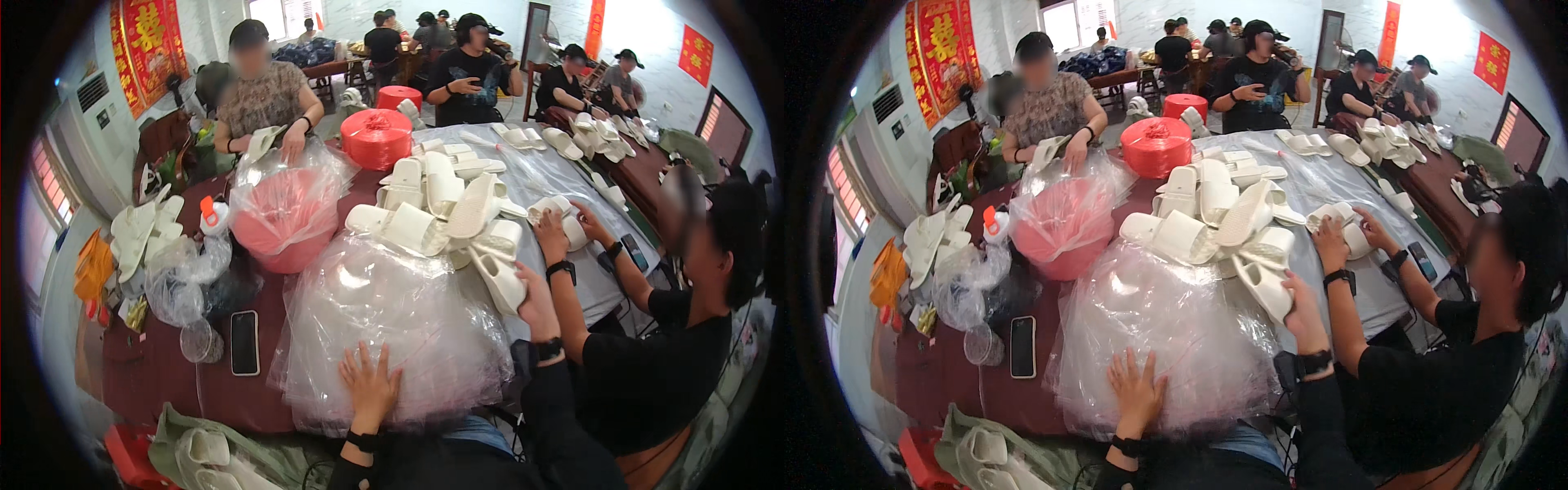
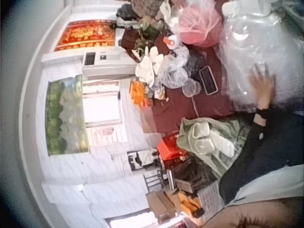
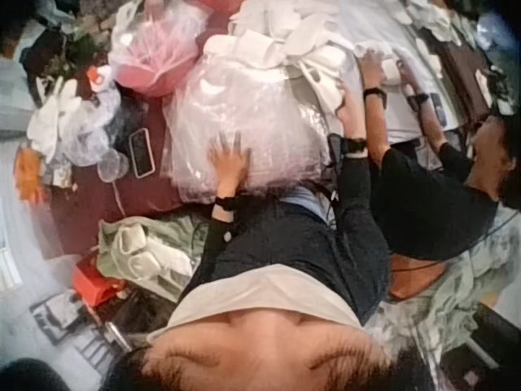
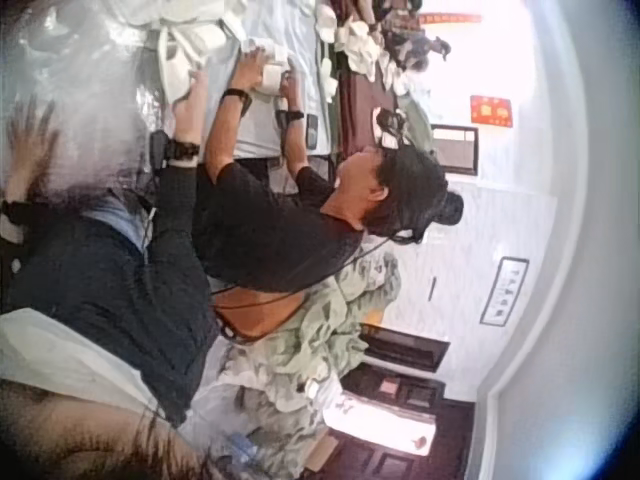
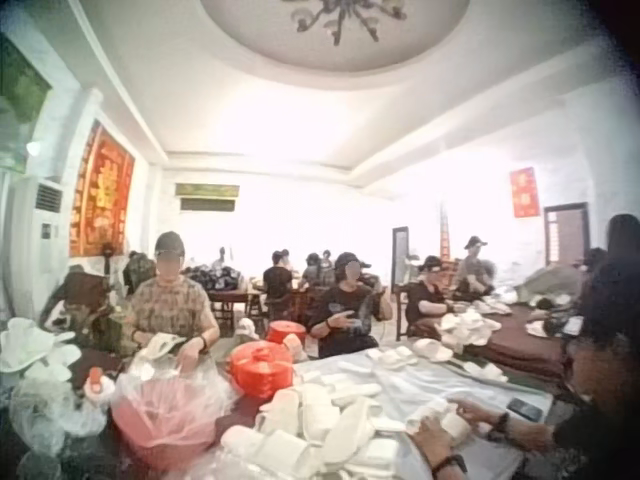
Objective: The recorder sorts white slippers and places them into large green sacks.
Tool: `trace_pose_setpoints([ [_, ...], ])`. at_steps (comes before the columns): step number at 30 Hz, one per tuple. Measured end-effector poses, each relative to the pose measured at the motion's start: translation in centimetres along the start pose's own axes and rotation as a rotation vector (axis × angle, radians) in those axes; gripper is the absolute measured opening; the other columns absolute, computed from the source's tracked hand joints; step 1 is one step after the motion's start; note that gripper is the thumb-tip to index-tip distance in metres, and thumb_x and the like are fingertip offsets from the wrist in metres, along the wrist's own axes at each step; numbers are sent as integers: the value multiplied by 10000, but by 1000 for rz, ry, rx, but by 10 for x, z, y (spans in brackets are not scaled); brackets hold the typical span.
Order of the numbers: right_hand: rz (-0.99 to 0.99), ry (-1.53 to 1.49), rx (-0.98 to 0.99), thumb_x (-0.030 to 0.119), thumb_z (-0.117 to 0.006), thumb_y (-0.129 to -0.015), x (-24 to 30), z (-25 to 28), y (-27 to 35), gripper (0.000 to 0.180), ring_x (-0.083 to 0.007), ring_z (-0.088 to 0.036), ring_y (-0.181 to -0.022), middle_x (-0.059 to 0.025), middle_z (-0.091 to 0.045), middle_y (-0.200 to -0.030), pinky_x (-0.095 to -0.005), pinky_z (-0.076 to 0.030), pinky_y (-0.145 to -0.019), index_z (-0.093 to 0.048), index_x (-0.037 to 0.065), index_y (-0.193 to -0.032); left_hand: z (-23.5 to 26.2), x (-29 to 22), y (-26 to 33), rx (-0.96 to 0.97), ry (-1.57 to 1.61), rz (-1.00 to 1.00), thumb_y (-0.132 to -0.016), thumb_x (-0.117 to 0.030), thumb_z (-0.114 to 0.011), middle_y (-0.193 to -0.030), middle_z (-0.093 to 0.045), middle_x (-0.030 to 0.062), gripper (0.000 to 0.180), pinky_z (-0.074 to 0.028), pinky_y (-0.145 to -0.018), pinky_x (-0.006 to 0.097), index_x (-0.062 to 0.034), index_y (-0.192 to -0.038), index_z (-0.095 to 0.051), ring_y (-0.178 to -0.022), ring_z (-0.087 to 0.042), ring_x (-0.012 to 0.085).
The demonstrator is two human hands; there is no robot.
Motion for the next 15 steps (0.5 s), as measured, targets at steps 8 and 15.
trace_pose_setpoints([
  [8, 164, -36, 65, 77, -494, -865, 31, -27, 62, 452, -241, -584, -1003, -163, -546, -1139, -330, -483, -864, -368, 17, -1295, 23, -8, -5, -23, 6, -7, -838, -440, -538, -1401, -321, 234, 573, -200, -1014, 610, -185, -1343, -441, -1283, -246, 471],
  [15, 585, -10, 166, 79, -501, -855, 39, -53, 101, 529, -256, -558, -1048, -142, -521, -1180, -350, -473, -884, -301, 44, -1343, 33, 7, 9, 96, 193, 6, -686, -260, -650, -1286, -485, 130, 558, -309, -933, 535, -149, -1224, -549, -1145, -413, 360],
])
Point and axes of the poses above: each hand's wrist, its own y-axis away from the middle knuckle, its own z-axis out of the back of the hand, x = y × z, the point moved 2 cm from there along -y, towards the middle knuckle
